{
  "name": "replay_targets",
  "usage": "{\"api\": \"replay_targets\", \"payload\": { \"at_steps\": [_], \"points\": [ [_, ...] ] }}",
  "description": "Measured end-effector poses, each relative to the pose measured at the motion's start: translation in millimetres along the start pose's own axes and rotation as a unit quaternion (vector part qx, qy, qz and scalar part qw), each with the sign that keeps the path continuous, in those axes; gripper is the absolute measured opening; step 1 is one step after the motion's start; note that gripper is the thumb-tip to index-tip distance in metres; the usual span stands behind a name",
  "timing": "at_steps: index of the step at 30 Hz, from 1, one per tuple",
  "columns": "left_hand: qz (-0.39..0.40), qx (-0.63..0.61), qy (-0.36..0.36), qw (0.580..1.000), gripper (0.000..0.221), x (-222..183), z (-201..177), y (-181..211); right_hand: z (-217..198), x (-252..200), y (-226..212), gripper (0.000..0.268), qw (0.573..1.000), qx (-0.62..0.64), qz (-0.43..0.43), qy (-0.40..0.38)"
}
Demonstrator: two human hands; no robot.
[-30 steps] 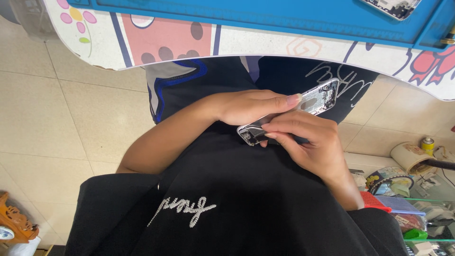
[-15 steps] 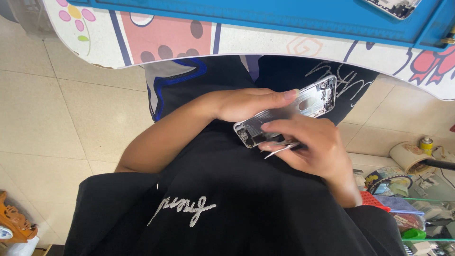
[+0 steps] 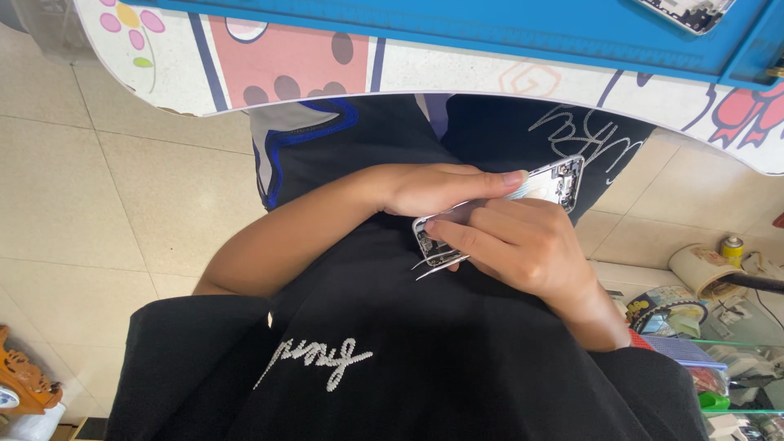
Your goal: The recorder is repairing a mobile phone by removing components from the chassis using a screwdriver and tweezers.
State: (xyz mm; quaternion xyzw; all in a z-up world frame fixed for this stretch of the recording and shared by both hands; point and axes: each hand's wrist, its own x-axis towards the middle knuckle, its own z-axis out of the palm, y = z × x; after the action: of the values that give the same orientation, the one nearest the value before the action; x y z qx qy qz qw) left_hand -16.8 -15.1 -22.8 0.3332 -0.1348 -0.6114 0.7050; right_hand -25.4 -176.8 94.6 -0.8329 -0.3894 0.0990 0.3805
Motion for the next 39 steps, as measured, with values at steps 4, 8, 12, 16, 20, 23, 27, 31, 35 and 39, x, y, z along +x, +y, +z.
{"api": "replay_targets", "payload": {
  "at_steps": [4,8,12,16,20,23,27,31,35,39],
  "points": [
    [-0.016,-0.014,0.005,1.000,0.079,-5.1,6.7,18.9,1.0,1.1,-0.1,0.026,1.000,-0.005,0.003,-0.001],
    [-0.067,-0.039,0.013,0.997,0.080,-8.2,9.7,29.3,1.5,2.1,-0.4,0.026,1.000,-0.020,-0.001,-0.012],
    [-0.075,-0.051,0.012,0.996,0.079,-9.7,9.2,29.7,4.0,-0.6,2.0,0.027,0.999,-0.042,-0.016,-0.012],
    [-0.042,-0.038,-0.014,0.998,0.078,-5.9,2.9,14.4,5.3,-4.2,3.5,0.027,0.999,-0.045,-0.013,-0.005],
    [-0.019,0.002,0.002,1.000,0.075,-2.8,-1.2,3.3,3.8,-6.0,4.4,0.025,0.998,-0.057,-0.011,-0.006],
    [-0.018,0.048,0.022,0.998,0.077,-2.8,-1.1,4.4,4.2,-7.2,5.3,0.024,0.999,-0.049,-0.007,0.001],
    [-0.013,0.063,0.024,0.998,0.079,-2.7,0.8,9.4,5.8,-11.2,5.9,0.023,1.000,-0.012,0.016,0.016],
    [0.028,0.077,0.035,0.996,0.081,-4.0,-0.3,7.4,7.4,-10.6,3.8,0.027,0.998,-0.003,0.042,0.035],
    [-0.008,0.017,0.036,0.999,0.080,-8.8,2.7,16.9,10.7,-12.0,6.2,0.029,0.996,0.002,0.084,0.030],
    [-0.047,-0.021,0.047,0.998,0.076,-11.1,5.6,28.4,2.8,-11.0,4.8,0.032,0.994,0.033,0.092,0.040]
  ]
}}
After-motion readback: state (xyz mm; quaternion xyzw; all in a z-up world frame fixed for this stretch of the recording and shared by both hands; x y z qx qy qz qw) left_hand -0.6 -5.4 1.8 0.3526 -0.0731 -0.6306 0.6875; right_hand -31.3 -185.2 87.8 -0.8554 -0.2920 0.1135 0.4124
